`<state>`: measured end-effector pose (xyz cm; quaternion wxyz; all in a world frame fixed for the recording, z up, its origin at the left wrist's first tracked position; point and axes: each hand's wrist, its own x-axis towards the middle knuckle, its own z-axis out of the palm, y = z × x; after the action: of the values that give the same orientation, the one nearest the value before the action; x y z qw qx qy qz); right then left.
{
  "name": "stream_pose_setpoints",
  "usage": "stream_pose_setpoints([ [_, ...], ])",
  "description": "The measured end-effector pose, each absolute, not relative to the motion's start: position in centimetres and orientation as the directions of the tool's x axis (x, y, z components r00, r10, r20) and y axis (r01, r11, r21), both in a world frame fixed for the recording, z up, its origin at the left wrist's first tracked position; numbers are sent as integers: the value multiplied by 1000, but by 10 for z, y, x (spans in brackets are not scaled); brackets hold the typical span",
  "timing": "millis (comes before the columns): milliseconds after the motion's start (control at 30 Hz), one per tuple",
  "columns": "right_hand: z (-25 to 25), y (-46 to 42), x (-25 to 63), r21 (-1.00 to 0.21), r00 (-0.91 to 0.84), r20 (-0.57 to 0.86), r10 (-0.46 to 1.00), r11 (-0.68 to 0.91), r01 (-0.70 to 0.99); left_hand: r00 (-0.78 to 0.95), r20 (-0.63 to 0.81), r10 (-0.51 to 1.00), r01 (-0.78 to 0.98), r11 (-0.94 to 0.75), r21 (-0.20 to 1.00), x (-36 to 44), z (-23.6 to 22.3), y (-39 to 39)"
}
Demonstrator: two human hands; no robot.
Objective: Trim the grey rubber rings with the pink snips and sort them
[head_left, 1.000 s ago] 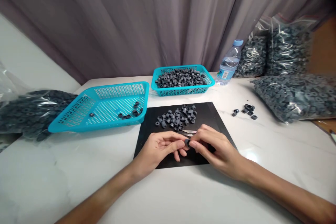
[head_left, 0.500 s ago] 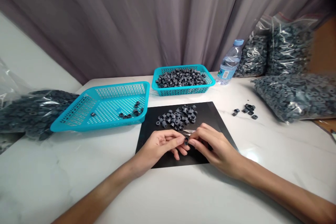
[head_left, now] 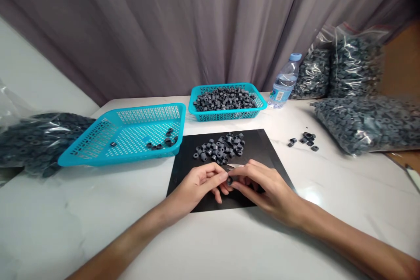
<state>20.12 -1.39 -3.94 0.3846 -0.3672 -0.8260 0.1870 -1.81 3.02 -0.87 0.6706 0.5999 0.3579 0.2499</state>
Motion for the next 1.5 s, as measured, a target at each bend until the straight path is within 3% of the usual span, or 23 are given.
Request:
stream_pose_setpoints([
  [200, -38, -13, 201, -579, -425, 526, 737, 676, 456, 642, -169, 748, 153, 91, 984, -17, -9, 30],
  [467, -34, -12, 203, -756, -366, 384, 848, 516, 402, 644, -122, 755, 111, 65, 992, -20, -10, 26],
  [1133, -28, -14, 202, -777, -462, 300, 834, 495, 389, 669, -263, 695, 274, 99, 957, -18, 2, 23],
  [1500, -25, -16, 202, -818, -441, 247, 863, 430, 383, 675, -224, 703, 194, 123, 973, -20, 1, 23],
])
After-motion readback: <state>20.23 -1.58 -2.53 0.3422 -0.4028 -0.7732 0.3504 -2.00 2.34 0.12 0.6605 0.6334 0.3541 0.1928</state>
